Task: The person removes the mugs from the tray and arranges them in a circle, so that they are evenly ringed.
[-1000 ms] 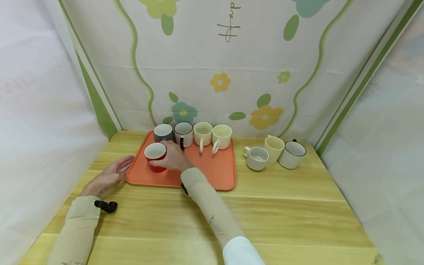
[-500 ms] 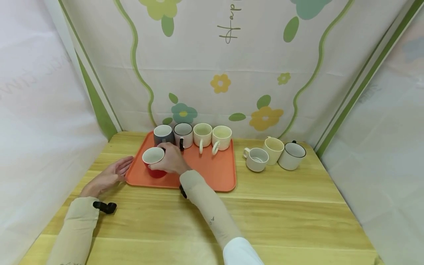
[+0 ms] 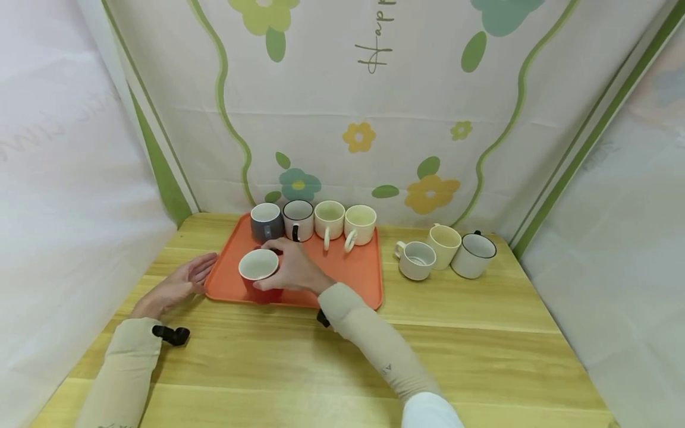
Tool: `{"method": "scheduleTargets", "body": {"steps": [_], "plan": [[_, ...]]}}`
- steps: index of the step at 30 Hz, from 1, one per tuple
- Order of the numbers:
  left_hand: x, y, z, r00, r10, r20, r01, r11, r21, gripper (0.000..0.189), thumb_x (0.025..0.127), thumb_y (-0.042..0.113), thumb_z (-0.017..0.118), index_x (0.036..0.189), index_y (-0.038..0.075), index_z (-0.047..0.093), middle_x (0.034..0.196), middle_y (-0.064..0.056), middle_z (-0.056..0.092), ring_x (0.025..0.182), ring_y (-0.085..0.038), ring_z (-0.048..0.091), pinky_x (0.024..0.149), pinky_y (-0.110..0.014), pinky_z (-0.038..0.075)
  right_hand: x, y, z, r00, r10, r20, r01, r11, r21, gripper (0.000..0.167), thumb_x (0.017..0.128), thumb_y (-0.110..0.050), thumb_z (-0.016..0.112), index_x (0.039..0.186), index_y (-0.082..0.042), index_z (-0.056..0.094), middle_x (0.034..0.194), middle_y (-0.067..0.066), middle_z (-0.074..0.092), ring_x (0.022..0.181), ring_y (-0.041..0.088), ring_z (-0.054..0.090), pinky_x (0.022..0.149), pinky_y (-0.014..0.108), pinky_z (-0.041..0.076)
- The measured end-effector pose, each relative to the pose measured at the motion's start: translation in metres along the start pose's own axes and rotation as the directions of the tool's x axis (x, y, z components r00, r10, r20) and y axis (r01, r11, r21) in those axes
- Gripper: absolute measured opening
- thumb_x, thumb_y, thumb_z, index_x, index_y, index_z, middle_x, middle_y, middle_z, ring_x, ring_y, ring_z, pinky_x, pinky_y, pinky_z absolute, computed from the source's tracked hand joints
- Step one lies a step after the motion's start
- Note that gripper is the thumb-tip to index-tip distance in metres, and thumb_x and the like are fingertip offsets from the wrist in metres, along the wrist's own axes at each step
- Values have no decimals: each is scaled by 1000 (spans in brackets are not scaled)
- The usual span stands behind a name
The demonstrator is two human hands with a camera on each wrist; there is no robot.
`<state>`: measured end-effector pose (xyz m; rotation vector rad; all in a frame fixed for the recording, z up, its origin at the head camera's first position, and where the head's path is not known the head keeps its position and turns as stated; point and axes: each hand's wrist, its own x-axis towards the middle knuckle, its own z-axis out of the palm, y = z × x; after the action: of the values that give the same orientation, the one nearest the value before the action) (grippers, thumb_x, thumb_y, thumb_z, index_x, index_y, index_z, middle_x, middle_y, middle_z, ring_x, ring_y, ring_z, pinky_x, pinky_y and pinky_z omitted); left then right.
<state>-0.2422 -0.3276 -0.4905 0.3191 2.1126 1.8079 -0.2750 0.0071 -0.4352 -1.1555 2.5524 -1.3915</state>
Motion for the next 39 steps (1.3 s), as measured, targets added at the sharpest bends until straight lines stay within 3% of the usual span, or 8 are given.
{"method": "scheduleTargets", "body": {"steps": [5, 12, 17, 21, 26, 31, 35, 39], "plan": [[0, -2, -1, 1000, -17, -11, 17, 1000, 11, 103, 82, -23, 52, 168, -3, -2, 177, -26, -2, 162, -48, 1, 102, -5, 45, -31, 2, -25, 1000, -17, 15, 17, 1000, -14, 61, 70, -34, 94, 125, -22, 70, 115, -11, 72, 108, 12, 68, 94, 33, 59], [-1, -2, -2, 1000, -20, -21, 20, 999, 33, 103, 81, -22, 52, 168, -4, 0, 177, -25, 0, 163, -48, 2, 105, -6, 43, -87, 7, -67, 999, -5, -37, 2, 996, -86, 68, 66, -33, 96, 128, -19, 71, 119, -7, 73, 110, 14, 71, 97, 39, 61], [-3, 0, -2, 1000, -17, -17, 17, 1000, 12, 104, 82, -23, 51, 168, -3, -3, 177, -26, -2, 162, -48, 0, 104, -6, 45, -129, 8, -102, 996, 34, -79, -42, 994, -104, 68, 67, -30, 98, 129, -22, 70, 118, -10, 73, 109, 15, 71, 97, 41, 61], [-2, 0, -3, 1000, -17, -21, 17, 1000, 4, 104, 82, -23, 51, 168, -3, -3, 177, -25, -2, 163, -47, 0, 105, -7, 45, -165, 11, -131, 985, 111, -134, -127, 985, -117, 68, 67, -27, 99, 129, -24, 71, 118, -8, 74, 106, 14, 71, 92, 33, 60], [0, -2, -2, 999, -27, -22, 27, 999, 25, 103, 82, -22, 51, 169, -2, -1, 177, -25, 0, 163, -47, 3, 109, -9, 43, -214, 19, -166, 949, 221, -227, -259, 953, -154, 69, 69, -25, 100, 132, -22, 70, 121, -1, 75, 106, 8, 69, 87, 23, 57], [-1, -2, -2, 999, -32, -28, 33, 999, 39, 103, 82, -22, 51, 169, -1, -1, 177, -24, 0, 163, -46, 2, 109, -8, 42, -253, 29, -200, 903, 256, -346, -344, 912, -222, 68, 70, -21, 100, 131, -16, 71, 120, 3, 74, 104, -8, 62, 84, 11, 52], [-2, -1, -2, 999, -28, -26, 29, 999, 40, 103, 83, -22, 52, 169, -1, -2, 177, -24, -1, 163, -46, 2, 108, -6, 42, -277, 37, -228, 854, 286, -434, -429, 861, -275, 66, 71, -24, 99, 130, -15, 71, 114, -9, 71, 100, -16, 57, 79, 9, 49], [-1, 1, 0, 999, -37, -30, 39, 998, 56, 103, 83, -22, 52, 169, 0, -1, 177, -23, 0, 163, -46, 3, 109, -7, 41, -299, 46, -256, 791, 335, -512, -521, 807, -278, 63, 73, -30, 98, 128, -15, 71, 107, -25, 66, 96, -19, 55, 74, 10, 46]]}}
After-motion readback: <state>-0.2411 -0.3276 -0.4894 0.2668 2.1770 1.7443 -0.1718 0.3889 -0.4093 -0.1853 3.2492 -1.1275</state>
